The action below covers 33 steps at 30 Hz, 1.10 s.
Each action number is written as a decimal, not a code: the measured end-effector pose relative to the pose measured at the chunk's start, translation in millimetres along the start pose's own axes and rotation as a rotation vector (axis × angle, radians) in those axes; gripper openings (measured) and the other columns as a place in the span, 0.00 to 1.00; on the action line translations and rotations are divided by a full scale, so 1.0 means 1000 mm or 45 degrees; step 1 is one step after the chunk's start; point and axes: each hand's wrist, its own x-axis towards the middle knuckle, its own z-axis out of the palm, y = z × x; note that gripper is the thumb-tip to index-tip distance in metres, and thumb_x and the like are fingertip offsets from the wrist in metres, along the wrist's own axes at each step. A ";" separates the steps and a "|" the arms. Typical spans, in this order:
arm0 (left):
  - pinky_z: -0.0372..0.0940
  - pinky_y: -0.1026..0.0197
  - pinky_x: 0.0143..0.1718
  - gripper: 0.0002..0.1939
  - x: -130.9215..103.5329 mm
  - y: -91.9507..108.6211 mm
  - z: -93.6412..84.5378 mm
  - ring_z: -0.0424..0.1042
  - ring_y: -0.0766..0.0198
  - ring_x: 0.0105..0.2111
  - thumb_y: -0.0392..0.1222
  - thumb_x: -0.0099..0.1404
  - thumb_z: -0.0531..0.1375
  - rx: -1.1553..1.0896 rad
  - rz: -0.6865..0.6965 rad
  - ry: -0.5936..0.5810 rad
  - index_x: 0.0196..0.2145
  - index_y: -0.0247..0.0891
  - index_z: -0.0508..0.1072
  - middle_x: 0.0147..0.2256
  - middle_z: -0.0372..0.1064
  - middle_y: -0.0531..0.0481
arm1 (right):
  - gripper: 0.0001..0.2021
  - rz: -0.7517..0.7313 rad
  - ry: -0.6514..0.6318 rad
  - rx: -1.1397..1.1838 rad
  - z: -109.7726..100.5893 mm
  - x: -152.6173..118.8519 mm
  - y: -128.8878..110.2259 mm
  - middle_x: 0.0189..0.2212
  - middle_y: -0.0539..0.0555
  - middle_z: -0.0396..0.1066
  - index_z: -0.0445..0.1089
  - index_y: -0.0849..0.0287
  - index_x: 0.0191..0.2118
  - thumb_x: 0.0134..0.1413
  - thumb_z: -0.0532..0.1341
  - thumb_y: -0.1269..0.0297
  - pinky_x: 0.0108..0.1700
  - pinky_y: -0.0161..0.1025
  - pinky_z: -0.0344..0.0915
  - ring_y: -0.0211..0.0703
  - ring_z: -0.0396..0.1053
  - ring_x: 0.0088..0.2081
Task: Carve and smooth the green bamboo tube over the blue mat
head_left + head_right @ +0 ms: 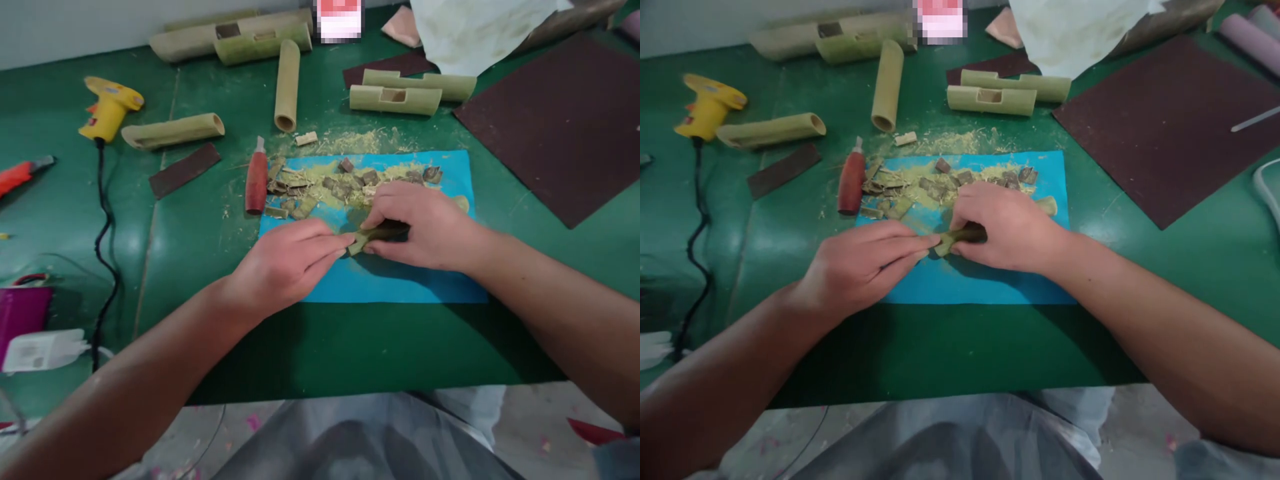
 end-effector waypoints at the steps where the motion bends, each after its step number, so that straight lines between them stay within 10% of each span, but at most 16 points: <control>1: 0.73 0.64 0.39 0.15 0.000 0.000 0.000 0.79 0.63 0.37 0.40 0.79 0.55 -0.003 0.006 0.006 0.51 0.37 0.82 0.38 0.79 0.46 | 0.09 0.003 0.000 -0.003 0.000 0.000 0.000 0.31 0.50 0.66 0.68 0.54 0.33 0.61 0.65 0.58 0.40 0.43 0.57 0.43 0.64 0.36; 33: 0.73 0.66 0.37 0.13 0.001 0.003 0.002 0.79 0.65 0.35 0.38 0.78 0.56 -0.105 0.004 0.038 0.48 0.37 0.82 0.37 0.80 0.47 | 0.09 0.116 -0.096 -0.011 -0.005 0.001 -0.005 0.32 0.50 0.67 0.68 0.55 0.32 0.59 0.66 0.57 0.37 0.42 0.54 0.44 0.65 0.37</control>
